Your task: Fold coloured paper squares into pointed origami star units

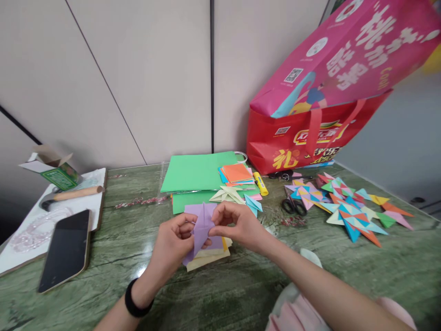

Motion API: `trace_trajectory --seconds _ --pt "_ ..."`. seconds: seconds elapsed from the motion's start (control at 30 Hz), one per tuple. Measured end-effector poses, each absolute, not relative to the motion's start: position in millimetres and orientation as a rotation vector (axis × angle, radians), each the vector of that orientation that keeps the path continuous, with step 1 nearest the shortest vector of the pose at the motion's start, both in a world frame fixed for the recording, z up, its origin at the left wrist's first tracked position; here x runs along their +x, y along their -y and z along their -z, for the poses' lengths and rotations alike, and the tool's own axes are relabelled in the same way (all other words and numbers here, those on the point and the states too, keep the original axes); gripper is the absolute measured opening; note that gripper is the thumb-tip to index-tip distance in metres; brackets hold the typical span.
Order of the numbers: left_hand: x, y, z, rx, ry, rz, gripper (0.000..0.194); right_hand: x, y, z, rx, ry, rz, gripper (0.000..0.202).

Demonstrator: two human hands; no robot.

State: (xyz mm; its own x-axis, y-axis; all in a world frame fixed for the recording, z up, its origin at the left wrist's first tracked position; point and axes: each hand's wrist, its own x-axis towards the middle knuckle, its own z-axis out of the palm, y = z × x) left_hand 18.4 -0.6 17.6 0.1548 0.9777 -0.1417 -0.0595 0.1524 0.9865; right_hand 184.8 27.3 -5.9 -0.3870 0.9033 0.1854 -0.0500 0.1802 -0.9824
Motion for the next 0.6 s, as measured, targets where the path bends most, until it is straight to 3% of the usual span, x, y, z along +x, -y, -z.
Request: trace_trajectory --seconds 0.27,0.6 --pt "20.2 -0.9 -19.3 1.112 -1.151 -1.01 0.029 185.4 -27.3 5.0 -0.815 1.635 -1.363 0.02" --pt "16.2 0.8 -20.3 1.269 -1.026 -1.221 0.028 186.6 -35.9 6.7 -0.791 1.232 -1.388 0.035"
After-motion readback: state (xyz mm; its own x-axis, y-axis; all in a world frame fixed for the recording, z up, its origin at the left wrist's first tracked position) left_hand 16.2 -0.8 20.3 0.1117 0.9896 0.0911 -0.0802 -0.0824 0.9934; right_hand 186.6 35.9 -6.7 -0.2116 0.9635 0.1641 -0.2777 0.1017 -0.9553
